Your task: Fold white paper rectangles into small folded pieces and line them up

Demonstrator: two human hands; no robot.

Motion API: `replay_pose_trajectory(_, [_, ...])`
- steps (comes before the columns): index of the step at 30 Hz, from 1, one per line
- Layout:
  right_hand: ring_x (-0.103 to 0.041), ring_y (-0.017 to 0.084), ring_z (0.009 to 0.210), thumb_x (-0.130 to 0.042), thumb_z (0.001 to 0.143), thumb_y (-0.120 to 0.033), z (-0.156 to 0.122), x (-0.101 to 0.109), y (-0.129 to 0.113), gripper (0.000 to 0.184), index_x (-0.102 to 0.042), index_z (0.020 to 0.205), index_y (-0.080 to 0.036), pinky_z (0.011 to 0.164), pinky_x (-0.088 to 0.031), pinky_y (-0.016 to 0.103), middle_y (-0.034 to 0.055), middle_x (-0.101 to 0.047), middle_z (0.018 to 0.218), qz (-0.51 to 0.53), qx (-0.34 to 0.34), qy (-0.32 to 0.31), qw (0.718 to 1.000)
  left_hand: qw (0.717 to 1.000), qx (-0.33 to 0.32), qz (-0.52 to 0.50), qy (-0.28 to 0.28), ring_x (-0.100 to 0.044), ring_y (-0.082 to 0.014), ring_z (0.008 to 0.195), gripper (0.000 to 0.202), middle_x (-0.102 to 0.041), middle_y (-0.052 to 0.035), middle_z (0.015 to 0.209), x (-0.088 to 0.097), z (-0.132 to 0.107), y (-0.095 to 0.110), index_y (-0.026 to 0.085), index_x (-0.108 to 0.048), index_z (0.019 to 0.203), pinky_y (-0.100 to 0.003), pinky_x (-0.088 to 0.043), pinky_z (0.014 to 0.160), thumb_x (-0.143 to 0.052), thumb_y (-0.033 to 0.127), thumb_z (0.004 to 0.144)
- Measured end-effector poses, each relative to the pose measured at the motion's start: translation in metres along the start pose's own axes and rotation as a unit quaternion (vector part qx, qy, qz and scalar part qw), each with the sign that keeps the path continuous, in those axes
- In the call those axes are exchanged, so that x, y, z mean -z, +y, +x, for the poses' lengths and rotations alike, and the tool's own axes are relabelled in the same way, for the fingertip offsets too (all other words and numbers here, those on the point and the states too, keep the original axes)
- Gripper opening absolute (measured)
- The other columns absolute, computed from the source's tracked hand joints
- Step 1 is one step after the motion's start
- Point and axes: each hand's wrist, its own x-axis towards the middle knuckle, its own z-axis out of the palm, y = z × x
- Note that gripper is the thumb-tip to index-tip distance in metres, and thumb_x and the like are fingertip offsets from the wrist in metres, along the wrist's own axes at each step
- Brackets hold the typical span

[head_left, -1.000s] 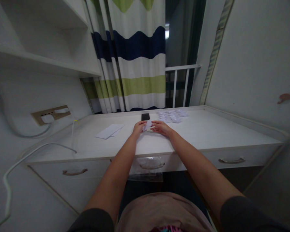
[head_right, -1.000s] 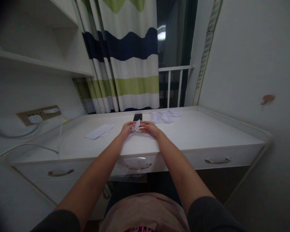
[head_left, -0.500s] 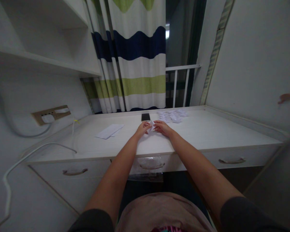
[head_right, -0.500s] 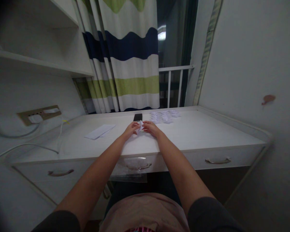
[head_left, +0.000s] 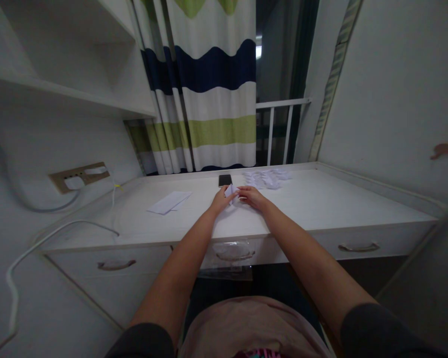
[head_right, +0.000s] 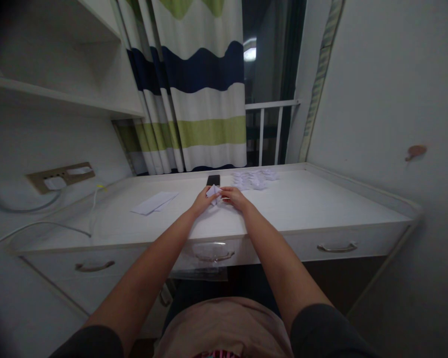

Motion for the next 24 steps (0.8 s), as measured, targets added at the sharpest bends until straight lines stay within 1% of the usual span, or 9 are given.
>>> replay_pose_trajectory(3, [-0.054, 0.009, 0.058, -0.069, 0.057, -0.014, -0.002, -0.002, -0.001, 0.013, -0.065, 0.070, -0.016, 0.055, -0.042, 0.020, -0.0002, -0.062, 0.063, 0.005, -0.007, -0.010, 1.000, 0.999, -0.025, 0.004, 0.024, -0.057, -0.0174, 0.083, 0.023, -0.064, -0.0050, 0.087, 0.002, 0.001, 0.001, 0.016, -0.061, 0.089, -0.027, -0.042, 0.078, -0.065, 0.025, 0.069])
replay_pose_trajectory(5, [-0.054, 0.010, 0.059, -0.068, 0.056, -0.014, -0.002, -0.002, -0.001, 0.011, -0.064, 0.066, -0.015, 0.056, -0.042, 0.021, 0.0000, -0.061, 0.062, 0.010, -0.012, -0.017, 1.000, 0.999, -0.037, 0.010, 0.034, -0.057, -0.0179, 0.088, 0.020, -0.065, -0.0051, 0.090, 0.003, 0.001, 0.003, 0.017, -0.062, 0.088, -0.028, -0.042, 0.082, -0.063, 0.020, 0.069])
replay_pose_trajectory(9, [-0.054, 0.011, 0.059, -0.066, 0.052, -0.015, 0.000, -0.002, 0.000, 0.010, -0.060, 0.059, -0.014, 0.057, -0.042, 0.023, -0.0013, -0.059, 0.059, 0.011, -0.010, -0.011, 1.000, 0.998, -0.040, 0.024, 0.032, -0.059, -0.0180, 0.088, 0.015, -0.067, -0.0050, 0.089, 0.003, 0.000, 0.008, 0.016, -0.065, 0.083, -0.029, -0.043, 0.083, -0.062, 0.018, 0.068])
replay_pose_trajectory(13, [-0.053, 0.011, 0.058, -0.065, 0.051, -0.017, 0.000, -0.002, 0.000, 0.010, -0.058, 0.058, -0.015, 0.055, -0.040, 0.023, -0.0021, -0.057, 0.057, 0.005, 0.000, 0.006, 1.000, 0.999, -0.019, 0.015, 0.046, -0.060, -0.0179, 0.085, 0.012, -0.068, -0.0058, 0.087, 0.004, 0.001, 0.010, 0.015, -0.067, 0.078, -0.029, -0.044, 0.081, -0.061, 0.018, 0.069])
replay_pose_trajectory(17, [-0.054, 0.012, 0.059, -0.063, 0.052, -0.018, -0.001, -0.004, -0.002, 0.009, -0.059, 0.059, -0.015, 0.057, -0.042, 0.024, -0.0015, -0.058, 0.058, -0.007, 0.005, 0.033, 0.999, 0.998, 0.017, 0.000, 0.060, -0.061, -0.0183, 0.082, 0.016, -0.070, -0.0066, 0.088, 0.005, 0.002, 0.011, 0.014, -0.070, 0.079, -0.028, -0.045, 0.077, -0.059, 0.014, 0.068])
replay_pose_trajectory(21, [-0.055, 0.012, 0.060, -0.064, 0.053, -0.018, -0.002, -0.004, -0.003, 0.009, -0.059, 0.061, -0.016, 0.058, -0.042, 0.023, -0.0011, -0.060, 0.060, -0.026, 0.013, 0.048, 0.998, 0.997, 0.028, -0.006, 0.072, -0.061, -0.0185, 0.082, 0.018, -0.070, -0.0068, 0.090, 0.006, 0.002, 0.011, 0.014, -0.071, 0.080, -0.028, -0.046, 0.075, -0.060, 0.014, 0.066])
replay_pose_trajectory(24, [-0.053, 0.011, 0.057, -0.066, 0.053, -0.021, 0.001, -0.002, 0.000, 0.011, -0.058, 0.060, -0.016, 0.055, -0.041, 0.022, -0.0015, -0.059, 0.059, -0.050, 0.030, 0.054, 0.997, 0.995, 0.042, -0.001, 0.087, -0.061, -0.0184, 0.079, 0.017, -0.070, -0.0067, 0.087, 0.006, 0.002, 0.008, 0.014, -0.071, 0.079, -0.027, -0.045, 0.072, -0.063, 0.016, 0.064])
